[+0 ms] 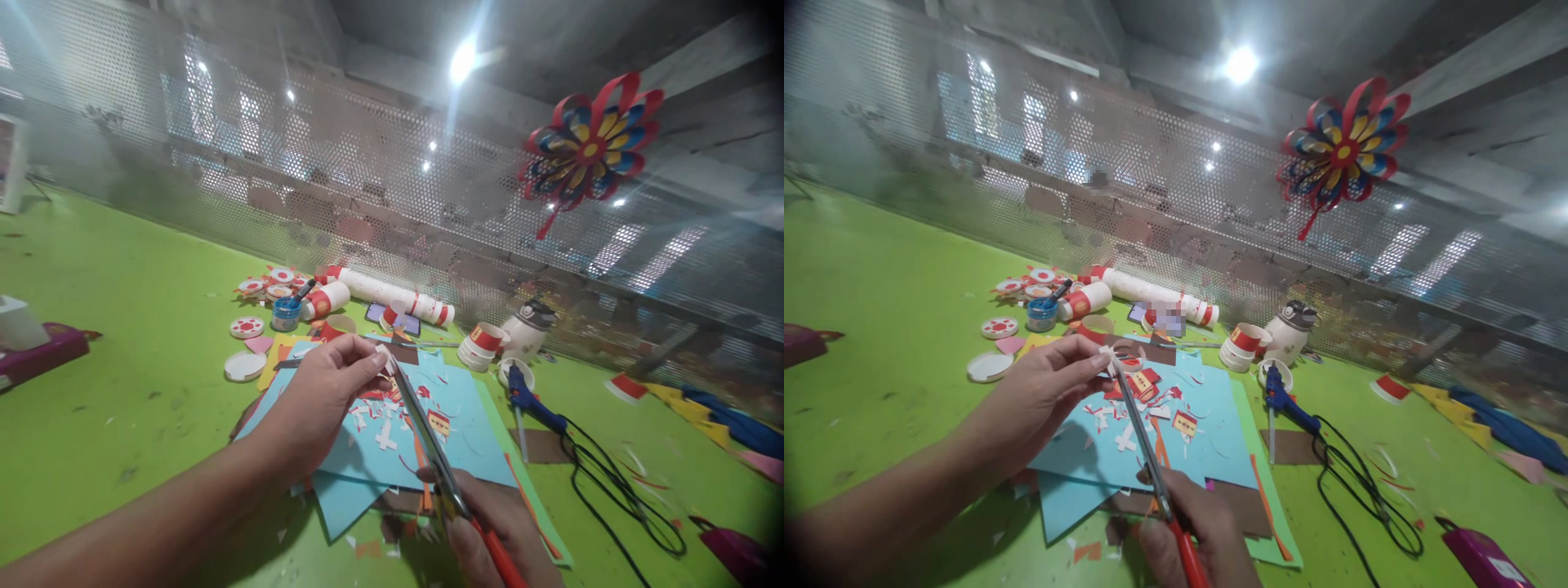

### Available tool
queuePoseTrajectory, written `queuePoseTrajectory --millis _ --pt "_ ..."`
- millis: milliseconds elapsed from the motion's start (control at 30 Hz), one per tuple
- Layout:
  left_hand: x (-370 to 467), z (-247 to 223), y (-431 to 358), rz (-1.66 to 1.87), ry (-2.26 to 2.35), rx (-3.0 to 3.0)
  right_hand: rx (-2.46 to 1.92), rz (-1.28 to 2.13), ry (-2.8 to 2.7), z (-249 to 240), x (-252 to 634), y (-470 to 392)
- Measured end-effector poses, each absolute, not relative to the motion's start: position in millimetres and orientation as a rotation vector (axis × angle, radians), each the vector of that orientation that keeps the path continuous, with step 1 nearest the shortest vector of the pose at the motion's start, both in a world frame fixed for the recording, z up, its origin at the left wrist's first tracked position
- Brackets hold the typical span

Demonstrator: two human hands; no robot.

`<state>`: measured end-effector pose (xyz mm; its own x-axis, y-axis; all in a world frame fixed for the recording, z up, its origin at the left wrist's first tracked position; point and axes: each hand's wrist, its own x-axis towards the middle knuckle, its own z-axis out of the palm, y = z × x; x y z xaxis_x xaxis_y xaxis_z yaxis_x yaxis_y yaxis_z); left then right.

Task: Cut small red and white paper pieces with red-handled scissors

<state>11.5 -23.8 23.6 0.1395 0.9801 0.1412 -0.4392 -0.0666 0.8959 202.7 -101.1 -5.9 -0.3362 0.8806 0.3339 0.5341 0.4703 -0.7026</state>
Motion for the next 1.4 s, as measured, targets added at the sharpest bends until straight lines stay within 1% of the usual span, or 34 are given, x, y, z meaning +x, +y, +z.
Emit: queuePoseTrajectory --millis 233,400,567,900,1033,1100,1267,1400 --pt "14 24 -27 1.361 0.697 1.006 -1.256 0.469 -2.003 -22 208 -98" --pt "16 21 -28 1.381 0.693 1.015 -1.161 0.617 -1.949 -33 210 -96" --pt "16 19 -27 1.395 0.685 1.0 -1.209 0.452 -1.976 -31 211 -97" --pt "20 21 -28 1.428 0.714 0.977 -1.188 0.489 -1.946 -20 200 -98" --pt "19 21 -28 1.425 0.711 0.97 -1.082 0.668 -1.919 -19 199 -97" --pt "19 22 -28 1.42 0.711 0.962 -1.071 0.705 -1.902 -20 199 -97" --pt "19 22 -29 1.419 0.707 0.951 -1.091 0.695 -1.876 -23 200 -97" --pt "19 21 -29 1.422 0.703 0.951 -1.195 0.589 -1.938 -23 201 -98"
